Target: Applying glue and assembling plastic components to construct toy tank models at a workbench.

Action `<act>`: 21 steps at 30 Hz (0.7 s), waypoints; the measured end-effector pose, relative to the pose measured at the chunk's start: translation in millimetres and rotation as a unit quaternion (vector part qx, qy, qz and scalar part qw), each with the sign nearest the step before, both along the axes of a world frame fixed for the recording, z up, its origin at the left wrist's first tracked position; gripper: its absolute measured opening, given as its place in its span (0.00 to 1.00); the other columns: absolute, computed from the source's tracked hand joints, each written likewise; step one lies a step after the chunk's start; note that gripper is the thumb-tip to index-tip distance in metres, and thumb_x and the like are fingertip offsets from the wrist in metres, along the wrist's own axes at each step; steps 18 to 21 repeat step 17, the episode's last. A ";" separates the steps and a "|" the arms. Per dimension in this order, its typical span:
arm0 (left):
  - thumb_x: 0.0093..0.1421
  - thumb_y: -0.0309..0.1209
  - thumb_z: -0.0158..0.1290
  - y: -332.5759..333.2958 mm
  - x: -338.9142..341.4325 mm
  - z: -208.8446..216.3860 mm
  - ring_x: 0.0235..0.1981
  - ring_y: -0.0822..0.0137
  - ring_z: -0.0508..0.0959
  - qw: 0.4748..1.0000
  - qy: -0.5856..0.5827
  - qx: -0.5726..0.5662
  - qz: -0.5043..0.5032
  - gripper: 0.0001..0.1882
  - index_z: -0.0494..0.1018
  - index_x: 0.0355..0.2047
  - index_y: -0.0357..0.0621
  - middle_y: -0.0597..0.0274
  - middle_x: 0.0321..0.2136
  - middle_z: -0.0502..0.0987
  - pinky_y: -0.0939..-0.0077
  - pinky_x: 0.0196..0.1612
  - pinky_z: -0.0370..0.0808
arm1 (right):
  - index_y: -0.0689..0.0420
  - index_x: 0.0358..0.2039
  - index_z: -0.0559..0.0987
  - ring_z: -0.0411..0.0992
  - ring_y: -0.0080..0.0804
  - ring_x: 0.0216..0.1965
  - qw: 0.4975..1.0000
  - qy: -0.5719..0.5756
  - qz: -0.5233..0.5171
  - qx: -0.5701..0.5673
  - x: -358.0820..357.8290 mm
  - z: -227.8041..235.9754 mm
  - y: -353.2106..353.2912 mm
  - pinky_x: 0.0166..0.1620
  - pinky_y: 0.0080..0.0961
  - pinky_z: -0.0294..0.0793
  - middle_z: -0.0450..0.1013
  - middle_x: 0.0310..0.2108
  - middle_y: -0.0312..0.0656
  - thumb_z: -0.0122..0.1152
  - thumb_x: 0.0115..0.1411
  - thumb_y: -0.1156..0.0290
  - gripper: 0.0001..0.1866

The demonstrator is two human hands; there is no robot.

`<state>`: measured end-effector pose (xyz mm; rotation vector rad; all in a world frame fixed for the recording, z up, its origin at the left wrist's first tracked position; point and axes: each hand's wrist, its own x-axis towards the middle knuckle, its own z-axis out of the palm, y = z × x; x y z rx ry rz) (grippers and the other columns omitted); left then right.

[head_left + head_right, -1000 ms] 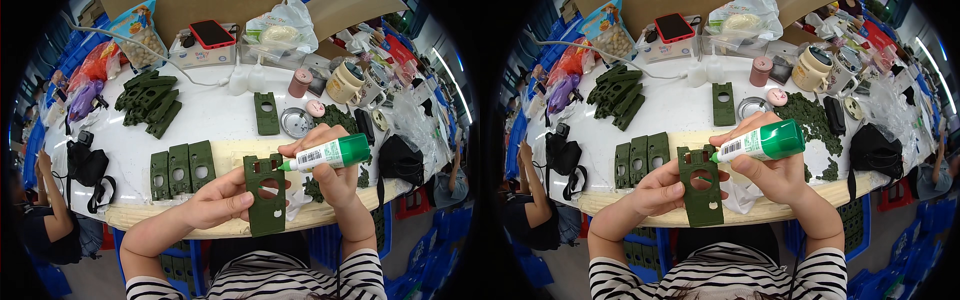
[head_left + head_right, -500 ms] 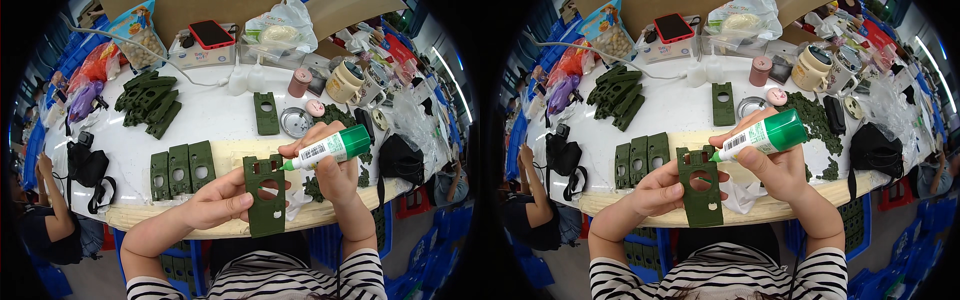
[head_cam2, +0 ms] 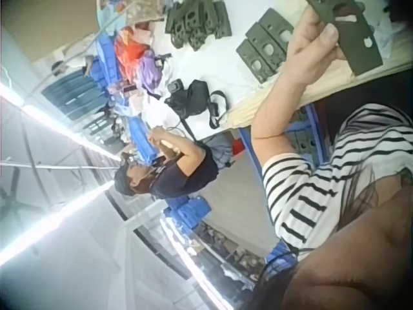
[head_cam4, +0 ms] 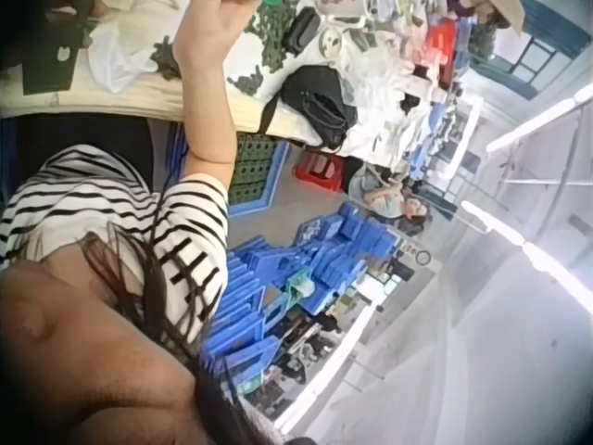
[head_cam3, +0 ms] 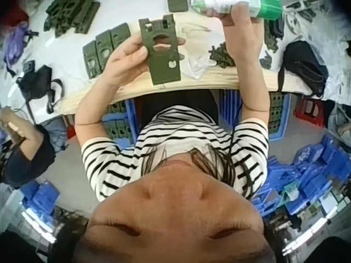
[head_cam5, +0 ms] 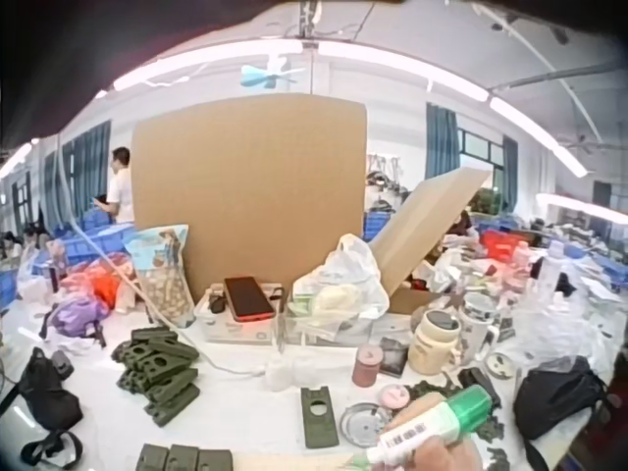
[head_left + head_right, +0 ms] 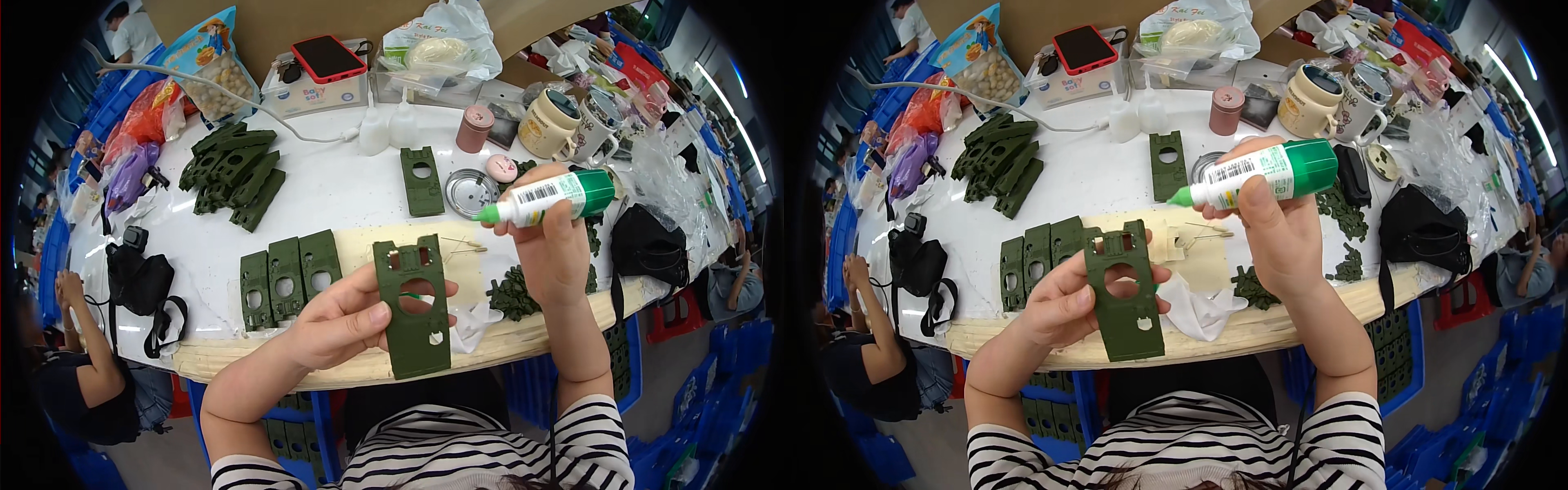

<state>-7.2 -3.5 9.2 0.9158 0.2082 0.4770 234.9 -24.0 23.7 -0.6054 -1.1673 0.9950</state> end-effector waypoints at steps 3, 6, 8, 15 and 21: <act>0.60 0.44 0.49 10.1 -1.5 -2.9 0.48 0.47 0.73 0.998 -0.027 0.018 0.059 0.39 0.46 0.63 0.35 0.40 0.57 0.60 0.56 0.53 0.69 | 0.64 0.48 0.68 0.74 0.30 0.39 0.988 -0.087 -0.118 0.055 5.7 -0.4 0.7 0.43 0.24 0.74 0.71 0.39 0.43 0.60 0.58 0.68 0.20; 0.62 0.47 0.42 23.3 -7.2 3.2 0.46 0.53 0.74 0.989 -0.039 0.064 0.130 0.37 0.47 0.63 0.35 0.41 0.58 0.58 0.64 0.49 0.73 | 0.62 0.49 0.70 0.75 0.30 0.40 0.948 -0.245 -0.186 0.082 17.5 -5.2 -11.9 0.41 0.23 0.75 0.72 0.41 0.43 0.64 0.54 0.76 0.22; 0.64 0.46 0.38 31.1 -11.5 -1.3 0.48 0.52 0.73 0.980 -0.101 0.069 0.155 0.34 0.48 0.62 0.35 0.42 0.55 0.63 0.61 0.51 0.71 | 0.58 0.45 0.76 0.76 0.31 0.36 0.885 -0.394 -0.231 0.090 18.8 -8.9 -22.4 0.38 0.22 0.74 0.75 0.34 0.44 0.67 0.46 0.81 0.23; 0.64 0.46 0.34 33.3 -14.0 -4.6 0.46 0.55 0.74 0.978 -0.139 0.037 0.154 0.32 0.51 0.62 0.36 0.43 0.55 0.64 0.64 0.50 0.71 | 0.52 0.44 0.78 0.75 0.38 0.33 0.704 -0.660 -0.225 0.131 11.6 -37.8 -50.7 0.37 0.29 0.76 0.74 0.29 0.41 0.63 0.42 0.76 0.24; 0.64 0.46 0.34 32.5 -16.1 -5.9 0.46 0.55 0.74 0.978 -0.134 0.044 0.156 0.32 0.51 0.62 0.37 0.43 0.54 0.65 0.65 0.50 0.71 | 0.48 0.48 0.76 0.75 0.40 0.36 0.678 -0.679 -0.224 0.169 3.6 -44.6 -57.5 0.42 0.31 0.75 0.75 0.30 0.39 0.62 0.44 0.76 0.27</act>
